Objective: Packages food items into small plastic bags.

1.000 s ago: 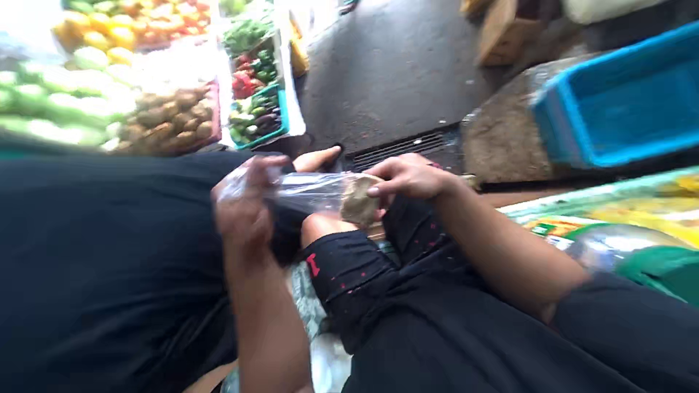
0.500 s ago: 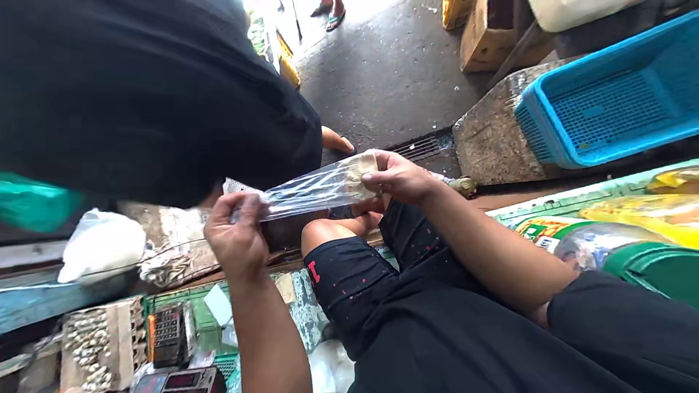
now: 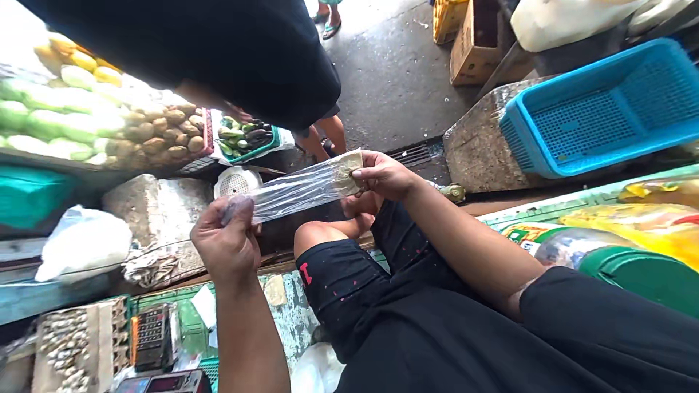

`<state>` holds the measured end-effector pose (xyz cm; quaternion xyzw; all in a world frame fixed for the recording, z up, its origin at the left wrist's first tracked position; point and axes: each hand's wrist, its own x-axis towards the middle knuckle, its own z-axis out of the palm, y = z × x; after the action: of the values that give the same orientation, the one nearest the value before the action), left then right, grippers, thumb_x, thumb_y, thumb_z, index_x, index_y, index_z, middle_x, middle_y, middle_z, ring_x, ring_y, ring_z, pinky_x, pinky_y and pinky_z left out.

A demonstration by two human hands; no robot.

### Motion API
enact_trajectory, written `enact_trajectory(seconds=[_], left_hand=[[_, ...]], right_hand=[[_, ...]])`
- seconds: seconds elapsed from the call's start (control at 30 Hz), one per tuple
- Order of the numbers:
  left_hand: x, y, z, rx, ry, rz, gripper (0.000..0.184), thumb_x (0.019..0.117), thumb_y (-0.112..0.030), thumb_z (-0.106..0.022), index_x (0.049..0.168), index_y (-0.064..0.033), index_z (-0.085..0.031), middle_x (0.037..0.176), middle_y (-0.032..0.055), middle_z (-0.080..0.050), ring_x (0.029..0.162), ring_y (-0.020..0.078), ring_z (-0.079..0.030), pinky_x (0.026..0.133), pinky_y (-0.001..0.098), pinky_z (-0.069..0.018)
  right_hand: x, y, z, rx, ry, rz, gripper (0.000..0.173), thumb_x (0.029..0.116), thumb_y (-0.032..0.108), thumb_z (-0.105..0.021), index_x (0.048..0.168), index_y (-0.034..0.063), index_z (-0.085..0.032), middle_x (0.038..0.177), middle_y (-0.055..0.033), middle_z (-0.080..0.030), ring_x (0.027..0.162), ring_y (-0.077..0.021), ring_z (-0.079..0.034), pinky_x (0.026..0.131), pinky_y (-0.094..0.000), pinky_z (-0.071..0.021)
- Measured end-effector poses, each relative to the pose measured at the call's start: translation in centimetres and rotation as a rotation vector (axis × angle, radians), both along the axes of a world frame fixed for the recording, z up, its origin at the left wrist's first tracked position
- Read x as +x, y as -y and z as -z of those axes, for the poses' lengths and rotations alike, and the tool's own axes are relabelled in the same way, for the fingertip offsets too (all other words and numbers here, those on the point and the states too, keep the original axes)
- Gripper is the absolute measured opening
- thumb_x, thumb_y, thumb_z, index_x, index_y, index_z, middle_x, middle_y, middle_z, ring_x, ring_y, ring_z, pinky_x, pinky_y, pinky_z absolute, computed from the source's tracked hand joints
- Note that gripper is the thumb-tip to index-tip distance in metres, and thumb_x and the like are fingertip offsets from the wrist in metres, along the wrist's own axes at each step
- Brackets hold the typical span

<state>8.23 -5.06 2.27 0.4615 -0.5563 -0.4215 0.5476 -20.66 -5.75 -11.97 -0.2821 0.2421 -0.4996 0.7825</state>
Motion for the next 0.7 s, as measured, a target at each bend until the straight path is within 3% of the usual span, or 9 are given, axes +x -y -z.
enact_trajectory(seconds=[0.13,0.23,0.33,0.4,0.43,0.5,0.53,0.63,0.7], left_hand=[[-0.9,1.6,-2.1,-0.069,-0.090,-0.039,0.014,0.0949,-0.002,-0.068,0.106,-0.0100,-0.072,0.093,0.0005,-0.074,0.075,0.0097,-0.069,0.067,0.0272,-0.0615],[-2.5,2.8,-2.7,-0.079,-0.074,-0.029,0.012,0.0983,-0.005,-0.064,0.105,-0.0108,-0.072,0.092,-0.0015,-0.073,0.074,0.0083,-0.069,0.064,0.0248,-0.0607],[-3.9,5.2,-1.8,-0.116,0.177,0.107,0.012,0.0991,-0.007,-0.065,0.107,-0.0099,-0.072,0.095,-0.0042,-0.073,0.074,0.0063,-0.068,0.066,0.0246,-0.0603],[-5.1,5.5,-1.0,-0.106,0.404,0.247,0.014,0.0967,-0.002,-0.063,0.109,-0.0018,-0.071,0.101,0.0013,-0.072,0.080,0.0082,-0.068,0.074,0.0294,-0.0607],[-5.7,5.1,-0.7,-0.088,0.472,0.319,0.016,0.0951,0.000,-0.062,0.109,0.0003,-0.070,0.104,0.0049,-0.072,0.084,0.0109,-0.069,0.077,0.0323,-0.0609],[-6.4,2.7,0.6,-0.031,0.519,0.451,0.013,0.0918,0.001,-0.064,0.102,-0.0005,-0.073,0.106,0.0085,-0.072,0.094,0.0168,-0.070,0.083,0.0369,-0.0619],[-6.4,1.0,1.8,-0.007,0.494,0.493,0.011,0.0905,0.001,-0.067,0.098,-0.0011,-0.075,0.105,0.0095,-0.073,0.098,0.0191,-0.071,0.086,0.0381,-0.0622],[-5.1,-5.1,5.8,0.079,0.447,0.402,0.013,0.0833,0.002,-0.070,0.089,-0.0083,-0.077,0.103,0.0056,-0.073,0.102,0.0198,-0.069,0.090,0.0389,-0.0592],[-4.3,-7.9,8.5,0.178,0.302,0.270,0.016,0.0789,0.006,-0.072,0.089,-0.0057,-0.077,0.102,0.0071,-0.072,0.099,0.0190,-0.068,0.087,0.0346,-0.0602]], right_hand=[[0.9,0.3,0.5,0.077,0.058,0.016,0.034,0.1014,0.004,-0.051,0.135,0.0076,-0.054,0.113,-0.0145,-0.070,0.093,-0.0239,-0.071,0.079,-0.0444,-0.0621],[1.6,0.4,1.8,0.164,0.024,0.053,0.036,0.1020,0.008,-0.053,0.137,0.0104,-0.054,0.116,-0.0135,-0.069,0.097,-0.0245,-0.070,0.082,-0.0461,-0.0607],[4.7,-0.2,3.8,0.515,-0.234,0.184,0.034,0.1034,0.032,-0.060,0.129,0.0094,-0.059,0.116,-0.0114,-0.067,0.101,-0.0282,-0.068,0.084,-0.0519,-0.0583],[7.3,-1.1,4.4,0.711,-0.194,0.079,0.054,0.1067,0.052,-0.044,0.118,0.0036,-0.065,0.105,-0.0126,-0.072,0.096,-0.0281,-0.071,0.082,-0.0504,-0.0588],[8.2,-1.0,4.0,0.738,-0.112,-0.030,0.070,0.1068,0.061,-0.032,0.117,0.0012,-0.065,0.107,-0.0151,-0.073,0.098,-0.0295,-0.072,0.085,-0.0513,-0.0583],[8.9,-0.5,2.4,0.738,0.106,-0.157,0.091,0.1021,0.073,-0.014,0.129,-0.0011,-0.060,0.118,-0.0197,-0.071,0.108,-0.0328,-0.070,0.092,-0.0548,-0.0556],[8.8,0.1,1.6,0.732,0.208,-0.161,0.093,0.1003,0.076,-0.013,0.133,0.0005,-0.056,0.119,-0.0199,-0.069,0.106,-0.0323,-0.069,0.091,-0.0536,-0.0562],[9.1,0.8,-0.1,0.743,0.425,-0.093,0.072,0.1058,0.065,-0.025,0.131,0.0041,-0.053,0.110,-0.0158,-0.069,0.097,-0.0260,-0.070,0.084,-0.0431,-0.0590],[8.9,1.1,-0.2,0.817,0.423,-0.037,0.052,0.1095,0.051,-0.035,0.115,0.0049,-0.059,0.095,-0.0103,-0.067,0.085,-0.0220,-0.067,0.083,-0.0419,-0.0580]])
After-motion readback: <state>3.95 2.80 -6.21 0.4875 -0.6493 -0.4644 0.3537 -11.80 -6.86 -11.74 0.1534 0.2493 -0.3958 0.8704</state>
